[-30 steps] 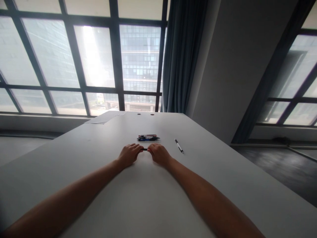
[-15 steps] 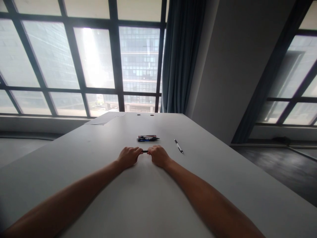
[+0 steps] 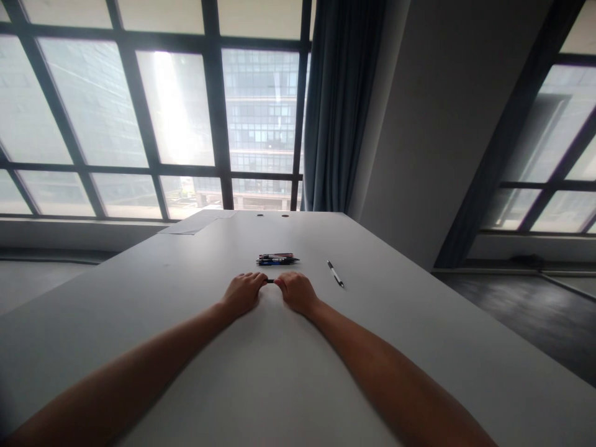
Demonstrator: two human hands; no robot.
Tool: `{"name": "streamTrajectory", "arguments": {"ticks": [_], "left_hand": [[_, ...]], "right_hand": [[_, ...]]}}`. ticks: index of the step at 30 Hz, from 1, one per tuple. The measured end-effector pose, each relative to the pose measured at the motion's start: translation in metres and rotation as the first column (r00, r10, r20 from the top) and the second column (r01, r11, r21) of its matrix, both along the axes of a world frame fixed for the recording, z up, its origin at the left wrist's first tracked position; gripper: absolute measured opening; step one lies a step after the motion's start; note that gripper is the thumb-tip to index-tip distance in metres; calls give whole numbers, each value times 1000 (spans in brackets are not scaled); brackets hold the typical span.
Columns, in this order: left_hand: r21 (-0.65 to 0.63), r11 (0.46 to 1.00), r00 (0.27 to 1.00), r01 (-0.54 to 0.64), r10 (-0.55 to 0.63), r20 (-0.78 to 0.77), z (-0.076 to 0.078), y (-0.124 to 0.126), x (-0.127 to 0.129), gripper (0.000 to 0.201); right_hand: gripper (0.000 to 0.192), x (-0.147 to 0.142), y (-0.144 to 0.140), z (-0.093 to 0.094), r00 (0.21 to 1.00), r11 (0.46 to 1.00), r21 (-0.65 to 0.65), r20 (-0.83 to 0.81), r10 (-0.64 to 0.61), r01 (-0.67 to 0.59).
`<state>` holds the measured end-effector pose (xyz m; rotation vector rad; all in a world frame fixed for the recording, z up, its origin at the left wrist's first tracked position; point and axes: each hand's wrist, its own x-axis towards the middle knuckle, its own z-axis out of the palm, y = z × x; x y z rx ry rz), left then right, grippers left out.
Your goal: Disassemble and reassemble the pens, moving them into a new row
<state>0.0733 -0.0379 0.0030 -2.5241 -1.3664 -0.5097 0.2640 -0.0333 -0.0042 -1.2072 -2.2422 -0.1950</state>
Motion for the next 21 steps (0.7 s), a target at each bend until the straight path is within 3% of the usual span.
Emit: {"name": "streamTrajectory", "arguments": {"ticks": [4,8,12,17,21], "left_hand": [[-17,1000,1000,-2,3,9,1,-1,0,23],[-19,1000,999,-9,10,37,0,-1,-1,20],[-8,1000,999,13,-12,43,1,-1,-2,21],[-17,1000,999,26,-25,46,1,-1,-2,18],[-15,999,996,52,-50,73,-1,0,-3,15]], "right_hand": [[19,0,0,-1,994,997,35,-78,72,-70],[31,-1,0,-2,982,993,71,-158,104,-93],[35,-3,-1,-2,991,996,49,-110,76,-71],[15,-3,-1,-1,986,993,57,-129,106,-100],[10,-1,-2,-1,973,982,87,-146,177,-166]]}}
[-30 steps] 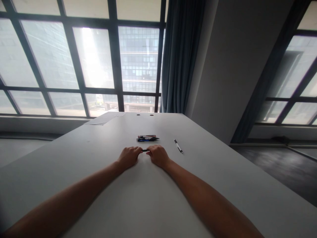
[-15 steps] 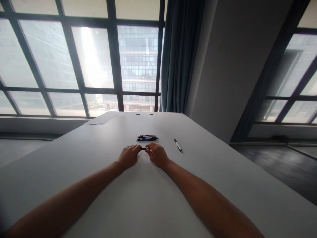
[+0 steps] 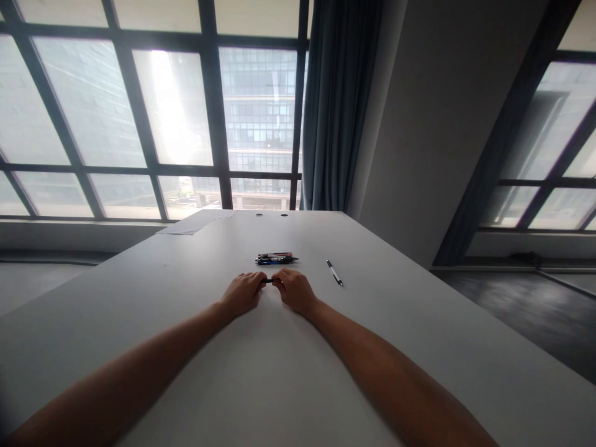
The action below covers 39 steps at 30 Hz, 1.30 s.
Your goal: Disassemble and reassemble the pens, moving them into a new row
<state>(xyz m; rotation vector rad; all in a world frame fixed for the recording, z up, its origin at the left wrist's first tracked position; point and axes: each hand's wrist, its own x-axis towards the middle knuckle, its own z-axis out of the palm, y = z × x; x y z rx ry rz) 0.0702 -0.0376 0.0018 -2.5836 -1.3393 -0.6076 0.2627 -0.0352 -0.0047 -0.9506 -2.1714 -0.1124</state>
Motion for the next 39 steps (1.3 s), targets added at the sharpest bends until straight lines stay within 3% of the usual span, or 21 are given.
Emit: {"name": "streamTrajectory", "arguments": {"ticks": [9,15,20,27,33,39], "left_hand": [[-36,971,951,235,-222,213,-5,3,-2,17],[-57,980,951,192,-172,256,-8,5,-2,18],[-46,983,952,181,-163,261,-8,4,-2,18],[-25,991,966,133,-124,226,-3,-1,-1,19],[-8,989,964,145,-140,225,-5,1,-1,17],[-2,992,968,128,-125,217,-6,1,-1,16]], "right_hand": [[19,-2,-4,1,995,994,39,-12,100,-100],[35,-3,-4,2,997,998,-31,58,-57,59],[19,-3,-3,0,999,1000,5,37,-21,21],[27,-3,-5,2,997,997,-43,45,-68,70],[17,-3,-3,-1,999,999,1,31,-34,34],[16,-3,-1,-2,997,997,-54,48,-59,61]]}}
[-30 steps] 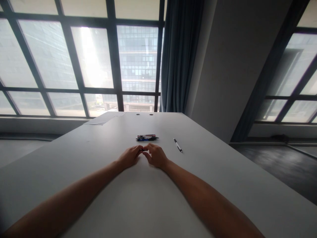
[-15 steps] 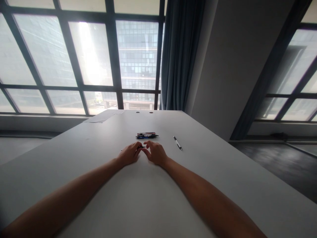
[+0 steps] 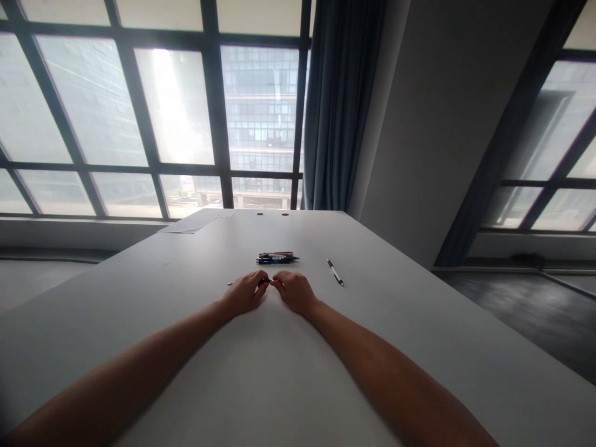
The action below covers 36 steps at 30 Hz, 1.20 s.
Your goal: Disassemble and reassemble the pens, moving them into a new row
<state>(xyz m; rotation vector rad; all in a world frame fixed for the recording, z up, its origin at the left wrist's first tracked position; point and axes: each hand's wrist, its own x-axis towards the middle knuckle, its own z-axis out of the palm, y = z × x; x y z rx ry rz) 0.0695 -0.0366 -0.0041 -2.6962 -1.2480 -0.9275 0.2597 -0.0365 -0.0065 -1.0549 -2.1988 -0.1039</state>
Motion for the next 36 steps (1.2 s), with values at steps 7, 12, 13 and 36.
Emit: {"name": "streamTrajectory", "arguments": {"ticks": [7,12,13,36], "left_hand": [[-16,1000,1000,6,-6,10,0,0,0,17],[-18,1000,1000,-6,6,-7,0,-1,0,18],[-18,1000,1000,-10,10,-13,1,-1,0,18],[2,987,981,-164,163,-109,4,-2,2,28]], "right_hand": [[18,1,-1,0,998,999,-11,-33,47,-47],[15,1,-2,2,997,997,-24,-18,70,-70],[15,1,-2,3,998,998,-18,-14,57,-57],[19,3,3,1,986,988,-75,-83,-143,137]]}}
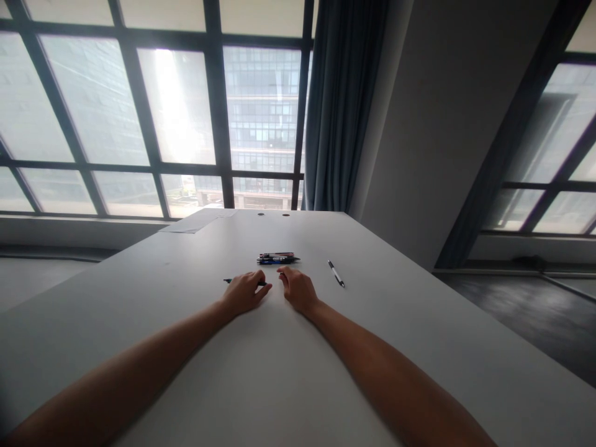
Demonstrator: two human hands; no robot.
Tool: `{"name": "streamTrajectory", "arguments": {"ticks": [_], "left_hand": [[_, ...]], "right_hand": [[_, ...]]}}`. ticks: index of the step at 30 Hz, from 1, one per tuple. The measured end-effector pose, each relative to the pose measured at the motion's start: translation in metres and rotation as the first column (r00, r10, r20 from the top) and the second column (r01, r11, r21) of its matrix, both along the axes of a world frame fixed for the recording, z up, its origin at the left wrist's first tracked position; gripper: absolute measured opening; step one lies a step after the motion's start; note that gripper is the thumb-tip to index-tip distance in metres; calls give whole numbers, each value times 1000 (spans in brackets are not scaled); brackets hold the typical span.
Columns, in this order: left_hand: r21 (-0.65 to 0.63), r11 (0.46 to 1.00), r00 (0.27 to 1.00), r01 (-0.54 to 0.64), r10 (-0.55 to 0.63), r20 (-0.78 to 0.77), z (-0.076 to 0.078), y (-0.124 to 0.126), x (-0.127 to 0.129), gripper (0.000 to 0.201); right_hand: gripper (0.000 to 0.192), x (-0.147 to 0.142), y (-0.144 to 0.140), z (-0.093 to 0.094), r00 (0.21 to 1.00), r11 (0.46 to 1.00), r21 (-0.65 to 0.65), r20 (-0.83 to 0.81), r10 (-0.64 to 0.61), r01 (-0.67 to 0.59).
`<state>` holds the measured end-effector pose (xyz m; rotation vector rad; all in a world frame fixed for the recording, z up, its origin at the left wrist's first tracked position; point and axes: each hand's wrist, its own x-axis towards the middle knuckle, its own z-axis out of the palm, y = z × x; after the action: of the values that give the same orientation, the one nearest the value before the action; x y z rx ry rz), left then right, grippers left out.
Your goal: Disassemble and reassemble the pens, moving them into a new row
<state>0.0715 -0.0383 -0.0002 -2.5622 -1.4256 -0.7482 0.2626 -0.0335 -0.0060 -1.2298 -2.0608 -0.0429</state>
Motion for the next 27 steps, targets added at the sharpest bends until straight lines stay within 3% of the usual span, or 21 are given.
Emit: {"name": "streamTrajectory", "arguments": {"ticks": [9,17,23,27], "left_hand": [[-24,999,1000,-22,22,-13,1,-1,0,25],[-39,999,1000,-26,26,-17,2,-1,0,27],[-52,998,999,-43,42,-15,1,-1,1,26],[-58,998,999,-35,34,-20,0,0,1,27]], "right_hand": [[7,0,-2,2,997,994,75,21,81,-82],[9,2,3,-2,996,992,94,-15,87,-85],[14,24,22,-4,994,993,43,-10,-111,111],[14,42,35,-5,953,953,-26,31,-302,303]]}}
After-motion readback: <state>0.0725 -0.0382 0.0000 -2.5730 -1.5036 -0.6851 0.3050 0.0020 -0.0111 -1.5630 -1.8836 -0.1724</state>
